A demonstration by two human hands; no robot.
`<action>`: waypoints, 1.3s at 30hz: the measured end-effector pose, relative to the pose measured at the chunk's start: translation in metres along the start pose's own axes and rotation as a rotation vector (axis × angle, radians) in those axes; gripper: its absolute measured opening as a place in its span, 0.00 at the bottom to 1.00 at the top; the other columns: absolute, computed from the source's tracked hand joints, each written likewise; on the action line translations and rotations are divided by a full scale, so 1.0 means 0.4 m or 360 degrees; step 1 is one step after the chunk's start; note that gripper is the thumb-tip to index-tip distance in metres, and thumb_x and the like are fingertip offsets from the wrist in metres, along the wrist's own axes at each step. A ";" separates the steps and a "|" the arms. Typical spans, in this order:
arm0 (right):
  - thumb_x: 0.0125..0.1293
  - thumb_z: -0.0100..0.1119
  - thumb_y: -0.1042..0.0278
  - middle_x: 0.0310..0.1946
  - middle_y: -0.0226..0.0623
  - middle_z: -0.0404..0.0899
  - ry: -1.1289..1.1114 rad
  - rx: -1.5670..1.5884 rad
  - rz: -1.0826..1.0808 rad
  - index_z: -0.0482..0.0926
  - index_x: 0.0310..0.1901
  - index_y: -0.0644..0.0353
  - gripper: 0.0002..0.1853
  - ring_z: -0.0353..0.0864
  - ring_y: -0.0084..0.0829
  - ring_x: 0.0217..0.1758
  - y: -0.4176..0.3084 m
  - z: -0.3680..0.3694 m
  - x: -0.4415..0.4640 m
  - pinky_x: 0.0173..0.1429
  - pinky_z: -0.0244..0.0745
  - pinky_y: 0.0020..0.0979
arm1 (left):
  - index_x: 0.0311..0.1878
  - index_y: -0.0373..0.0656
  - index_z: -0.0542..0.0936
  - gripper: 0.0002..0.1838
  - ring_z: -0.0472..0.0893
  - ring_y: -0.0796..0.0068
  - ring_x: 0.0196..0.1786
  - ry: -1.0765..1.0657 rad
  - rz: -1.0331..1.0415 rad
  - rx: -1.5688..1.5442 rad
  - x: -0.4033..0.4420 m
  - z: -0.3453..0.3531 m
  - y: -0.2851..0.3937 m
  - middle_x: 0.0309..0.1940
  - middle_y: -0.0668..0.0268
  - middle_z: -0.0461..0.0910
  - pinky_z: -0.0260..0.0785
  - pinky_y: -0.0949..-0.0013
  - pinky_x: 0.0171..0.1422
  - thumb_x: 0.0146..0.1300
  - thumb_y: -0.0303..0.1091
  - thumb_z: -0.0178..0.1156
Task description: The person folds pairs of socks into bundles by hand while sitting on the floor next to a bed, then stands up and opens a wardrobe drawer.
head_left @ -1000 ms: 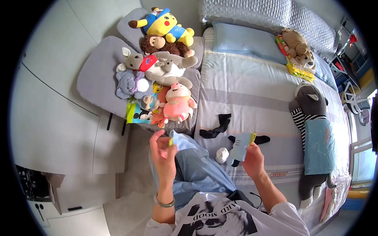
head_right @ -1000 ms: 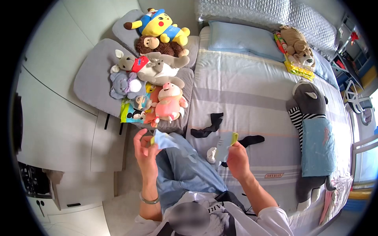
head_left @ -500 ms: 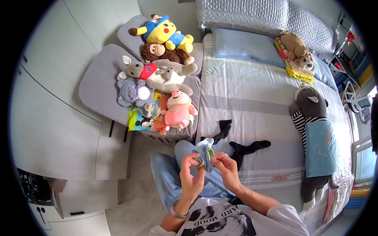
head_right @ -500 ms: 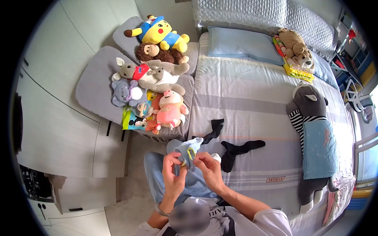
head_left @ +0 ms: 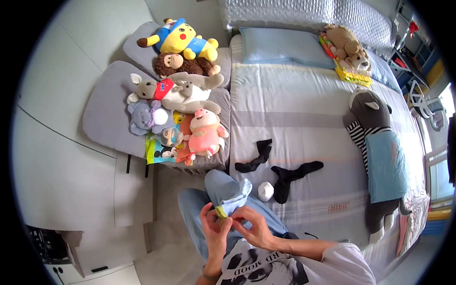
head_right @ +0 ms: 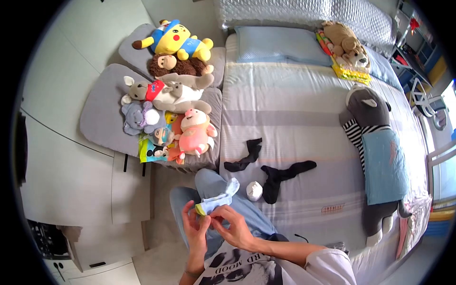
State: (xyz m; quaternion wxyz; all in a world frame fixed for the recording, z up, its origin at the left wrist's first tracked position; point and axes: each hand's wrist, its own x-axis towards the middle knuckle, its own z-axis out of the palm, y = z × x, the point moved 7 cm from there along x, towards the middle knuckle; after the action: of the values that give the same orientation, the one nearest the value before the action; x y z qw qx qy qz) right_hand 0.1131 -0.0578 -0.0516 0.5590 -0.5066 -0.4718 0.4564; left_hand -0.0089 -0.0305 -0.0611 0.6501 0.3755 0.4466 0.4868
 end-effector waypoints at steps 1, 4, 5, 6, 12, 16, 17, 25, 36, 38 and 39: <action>0.60 0.59 0.81 0.39 0.38 0.74 -0.0017 0.0102 0.0027 0.77 0.41 0.66 0.07 0.76 0.27 0.39 0.013 0.010 -0.009 0.44 0.73 0.26 | 0.61 0.40 0.63 0.28 0.74 0.82 0.44 0.0082 0.0008 0.0008 -0.010 -0.013 -0.004 0.39 0.68 0.76 0.65 0.78 0.47 0.59 0.21 0.62; 0.64 0.57 0.79 0.41 0.37 0.72 -0.0044 0.0176 0.0148 0.75 0.43 0.66 0.07 0.75 0.26 0.43 0.055 0.027 -0.031 0.47 0.72 0.25 | 0.63 0.39 0.61 0.28 0.74 0.81 0.45 0.0163 -0.0024 0.0039 -0.033 -0.064 -0.046 0.41 0.65 0.77 0.65 0.78 0.49 0.61 0.21 0.60; 0.64 0.56 0.78 0.41 0.37 0.72 -0.0033 0.0222 0.0234 0.74 0.43 0.66 0.07 0.74 0.25 0.43 0.072 0.029 -0.034 0.48 0.72 0.25 | 0.64 0.39 0.61 0.28 0.74 0.81 0.45 0.0156 -0.0069 0.0055 -0.039 -0.082 -0.066 0.42 0.64 0.77 0.65 0.78 0.50 0.62 0.21 0.58; 0.64 0.56 0.78 0.41 0.37 0.72 -0.0028 0.0223 0.0238 0.74 0.43 0.66 0.07 0.74 0.25 0.43 0.075 0.027 -0.033 0.48 0.72 0.25 | 0.64 0.39 0.61 0.28 0.74 0.81 0.45 0.0154 -0.0075 0.0057 -0.042 -0.090 -0.067 0.42 0.64 0.77 0.65 0.78 0.50 0.62 0.21 0.58; 0.71 0.50 0.71 0.43 0.29 0.71 -0.0272 0.0579 0.0582 0.72 0.46 0.61 0.06 0.71 0.21 0.46 0.113 0.057 -0.050 0.53 0.67 0.25 | 0.60 0.39 0.64 0.21 0.75 0.72 0.53 0.0264 -0.0195 -0.0337 -0.038 -0.125 -0.094 0.50 0.60 0.75 0.65 0.70 0.59 0.64 0.25 0.52; 0.72 0.49 0.61 0.45 0.27 0.73 -0.0228 0.1595 0.1162 0.73 0.47 0.57 0.10 0.72 0.21 0.50 0.179 0.072 -0.055 0.58 0.65 0.27 | 0.58 0.39 0.65 0.19 0.73 0.64 0.58 0.0011 -0.0600 -0.0693 -0.034 -0.127 -0.086 0.53 0.58 0.74 0.62 0.60 0.65 0.63 0.25 0.47; 0.72 0.49 0.61 0.45 0.27 0.73 -0.0229 0.1597 0.1161 0.73 0.47 0.57 0.10 0.72 0.21 0.50 0.184 0.069 -0.054 0.58 0.65 0.27 | 0.58 0.39 0.65 0.19 0.73 0.64 0.58 0.0012 -0.0599 -0.0690 -0.039 -0.142 -0.097 0.53 0.58 0.74 0.62 0.60 0.65 0.63 0.25 0.47; 0.69 0.52 0.61 0.41 0.29 0.76 0.0015 0.1592 0.1471 0.74 0.48 0.58 0.12 0.76 0.26 0.44 0.222 -0.013 -0.013 0.53 0.70 0.31 | 0.56 0.37 0.66 0.18 0.75 0.65 0.54 -0.0363 -0.0870 -0.0883 -0.059 -0.056 -0.078 0.48 0.60 0.76 0.64 0.63 0.62 0.64 0.30 0.52; 0.72 0.49 0.64 0.41 0.25 0.74 -0.0431 0.1642 0.1106 0.72 0.49 0.55 0.09 0.75 0.19 0.45 0.129 0.015 0.022 0.48 0.70 0.24 | 0.55 0.44 0.63 0.21 0.72 0.80 0.45 -0.0216 -0.0208 -0.0305 0.012 -0.054 -0.041 0.43 0.68 0.72 0.64 0.77 0.49 0.61 0.18 0.54; 0.72 0.49 0.62 0.37 0.20 0.70 -0.0513 0.1447 0.0894 0.71 0.46 0.55 0.07 0.70 0.13 0.40 0.110 0.012 0.026 0.44 0.66 0.19 | 0.54 0.44 0.64 0.20 0.72 0.80 0.45 -0.0165 -0.0205 -0.0480 0.010 -0.041 -0.019 0.44 0.68 0.72 0.63 0.78 0.49 0.60 0.19 0.55; 0.72 0.49 0.62 0.37 0.20 0.70 -0.0513 0.1441 0.0893 0.71 0.46 0.55 0.07 0.70 0.13 0.40 0.118 0.012 0.027 0.44 0.66 0.19 | 0.53 0.44 0.64 0.20 0.72 0.80 0.45 -0.0112 -0.0215 -0.0649 0.010 -0.039 -0.013 0.45 0.68 0.71 0.62 0.80 0.48 0.60 0.20 0.57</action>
State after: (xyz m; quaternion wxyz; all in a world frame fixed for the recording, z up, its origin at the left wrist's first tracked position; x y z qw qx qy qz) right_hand 0.1085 -0.0430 -0.0978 0.4987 -0.2457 -0.1551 0.8166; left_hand -0.0218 -0.0269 -0.0716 0.7590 0.2222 0.3400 0.5088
